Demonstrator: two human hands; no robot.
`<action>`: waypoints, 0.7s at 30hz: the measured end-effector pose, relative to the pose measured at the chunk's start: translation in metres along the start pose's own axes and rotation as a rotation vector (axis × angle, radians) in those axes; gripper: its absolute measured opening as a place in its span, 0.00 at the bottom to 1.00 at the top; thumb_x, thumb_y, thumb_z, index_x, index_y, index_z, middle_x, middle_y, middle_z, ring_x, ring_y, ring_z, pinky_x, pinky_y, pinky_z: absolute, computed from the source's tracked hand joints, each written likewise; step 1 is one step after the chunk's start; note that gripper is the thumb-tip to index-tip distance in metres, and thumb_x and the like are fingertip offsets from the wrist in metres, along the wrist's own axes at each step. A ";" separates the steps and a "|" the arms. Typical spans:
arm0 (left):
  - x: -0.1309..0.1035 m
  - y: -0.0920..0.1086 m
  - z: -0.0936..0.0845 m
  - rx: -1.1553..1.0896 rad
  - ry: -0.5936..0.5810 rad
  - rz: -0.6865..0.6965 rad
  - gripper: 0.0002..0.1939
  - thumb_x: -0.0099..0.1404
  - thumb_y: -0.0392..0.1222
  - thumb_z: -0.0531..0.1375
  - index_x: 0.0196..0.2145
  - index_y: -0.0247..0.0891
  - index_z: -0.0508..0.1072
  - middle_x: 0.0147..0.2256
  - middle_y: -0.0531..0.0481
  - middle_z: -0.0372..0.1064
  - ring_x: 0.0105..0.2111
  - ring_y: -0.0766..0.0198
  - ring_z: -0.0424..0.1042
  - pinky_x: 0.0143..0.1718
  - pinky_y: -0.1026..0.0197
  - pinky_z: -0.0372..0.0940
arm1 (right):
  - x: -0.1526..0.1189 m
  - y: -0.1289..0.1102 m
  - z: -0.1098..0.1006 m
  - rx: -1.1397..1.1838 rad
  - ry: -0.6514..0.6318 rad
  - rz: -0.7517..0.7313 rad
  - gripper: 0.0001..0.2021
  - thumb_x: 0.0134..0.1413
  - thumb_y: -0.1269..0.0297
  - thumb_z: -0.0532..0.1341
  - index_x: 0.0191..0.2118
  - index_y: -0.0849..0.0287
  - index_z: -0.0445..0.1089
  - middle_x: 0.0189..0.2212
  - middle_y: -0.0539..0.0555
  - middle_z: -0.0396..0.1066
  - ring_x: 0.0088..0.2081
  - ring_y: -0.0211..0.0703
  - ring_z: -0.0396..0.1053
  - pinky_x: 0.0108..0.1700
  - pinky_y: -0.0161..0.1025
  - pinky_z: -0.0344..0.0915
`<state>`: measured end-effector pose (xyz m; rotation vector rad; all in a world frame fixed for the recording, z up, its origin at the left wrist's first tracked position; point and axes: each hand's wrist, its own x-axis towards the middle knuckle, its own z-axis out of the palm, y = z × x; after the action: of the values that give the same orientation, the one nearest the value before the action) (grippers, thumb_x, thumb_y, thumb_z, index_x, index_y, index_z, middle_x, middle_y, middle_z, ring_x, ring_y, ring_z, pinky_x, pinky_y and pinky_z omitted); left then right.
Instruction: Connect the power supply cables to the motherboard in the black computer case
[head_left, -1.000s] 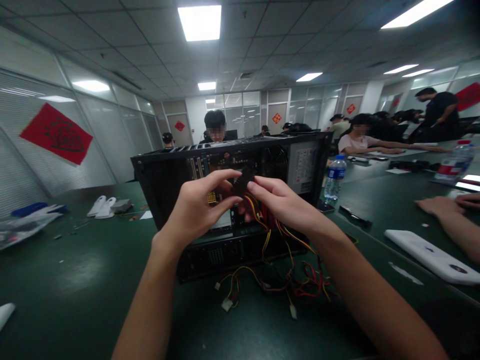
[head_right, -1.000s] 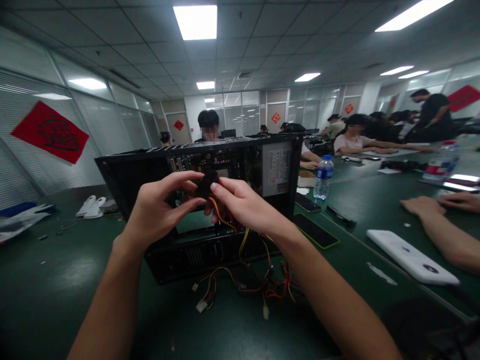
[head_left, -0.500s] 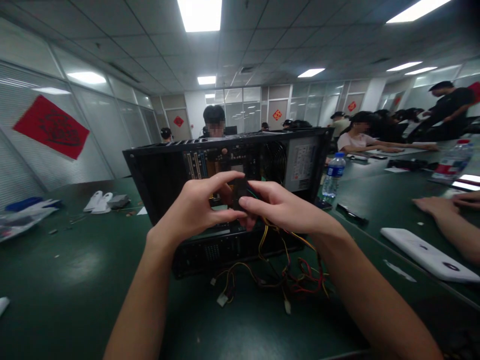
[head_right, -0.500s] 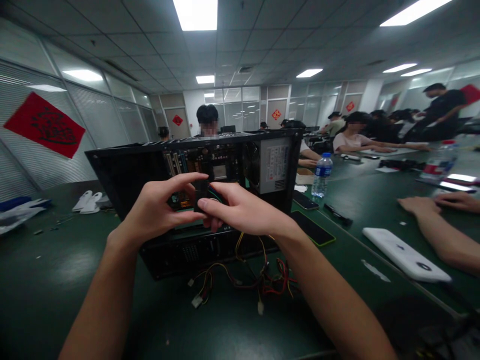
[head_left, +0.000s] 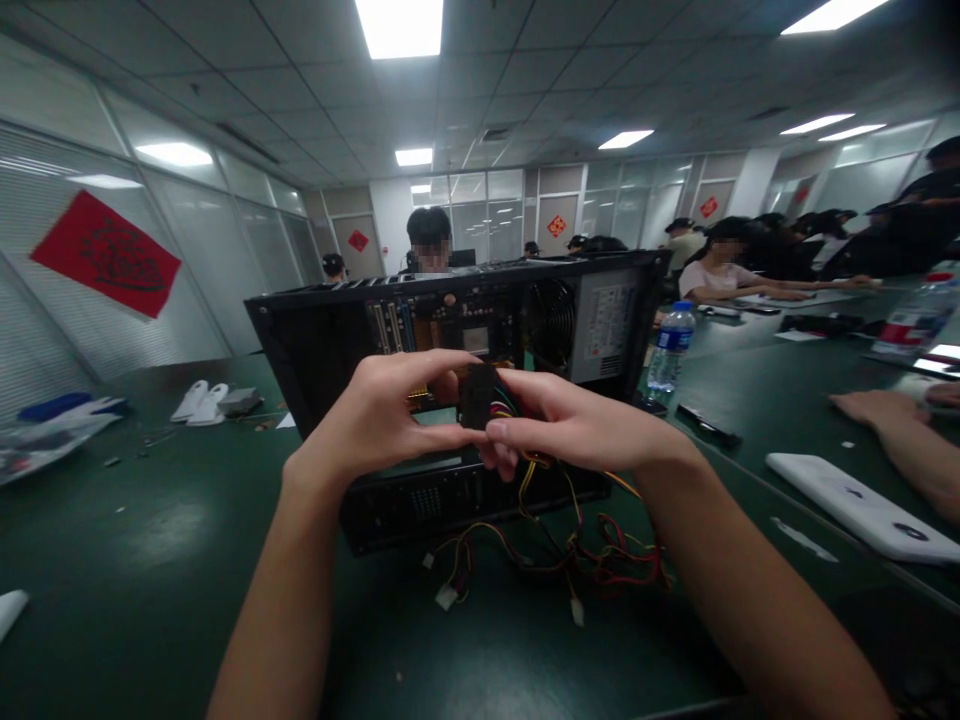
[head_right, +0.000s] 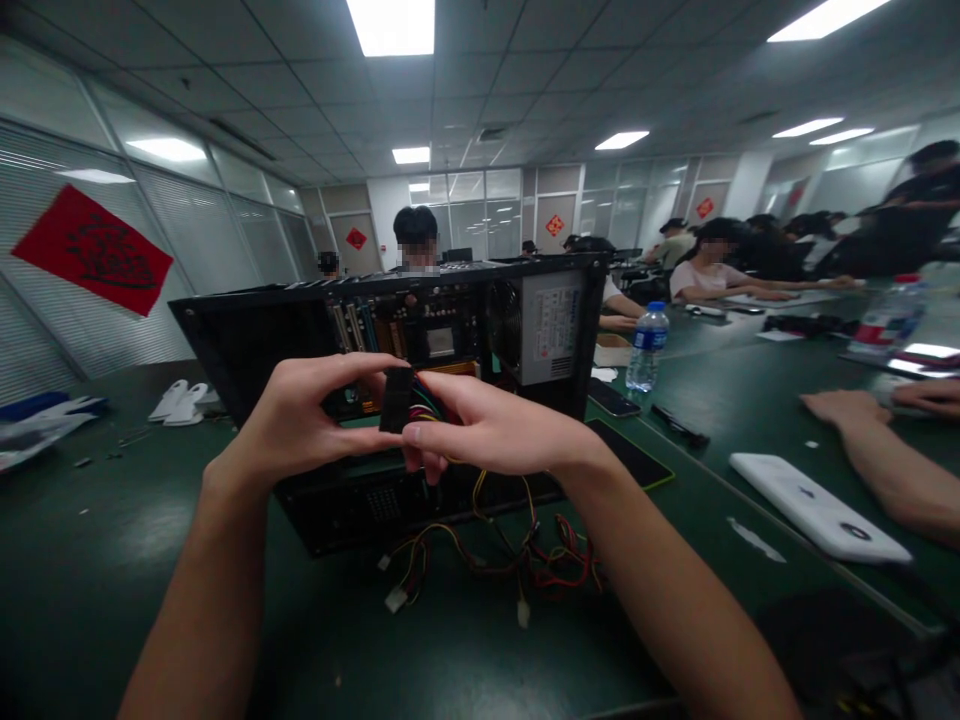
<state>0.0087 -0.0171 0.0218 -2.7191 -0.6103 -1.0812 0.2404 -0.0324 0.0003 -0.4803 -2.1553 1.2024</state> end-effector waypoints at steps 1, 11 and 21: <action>0.000 0.000 0.000 -0.003 0.003 -0.002 0.30 0.57 0.49 0.72 0.55 0.36 0.73 0.38 0.49 0.78 0.35 0.64 0.77 0.40 0.66 0.70 | 0.000 0.001 0.000 0.011 0.010 -0.001 0.10 0.65 0.61 0.61 0.45 0.63 0.64 0.32 0.50 0.71 0.31 0.34 0.71 0.35 0.33 0.71; 0.010 0.015 0.014 -0.121 0.054 0.094 0.31 0.55 0.50 0.72 0.54 0.37 0.73 0.47 0.43 0.78 0.44 0.57 0.79 0.46 0.62 0.72 | 0.002 0.010 -0.001 0.350 -0.043 -0.020 0.09 0.52 0.69 0.62 0.39 0.63 0.64 0.25 0.48 0.72 0.24 0.36 0.71 0.28 0.32 0.70; 0.010 0.009 0.020 -0.125 0.107 0.155 0.30 0.55 0.54 0.72 0.51 0.36 0.74 0.44 0.43 0.79 0.43 0.57 0.79 0.46 0.61 0.72 | 0.004 0.011 0.001 0.319 -0.029 -0.031 0.08 0.50 0.69 0.61 0.37 0.63 0.66 0.24 0.48 0.71 0.23 0.35 0.71 0.28 0.31 0.68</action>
<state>0.0315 -0.0166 0.0141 -2.7352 -0.3209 -1.2530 0.2374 -0.0246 -0.0085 -0.2911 -1.9360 1.5087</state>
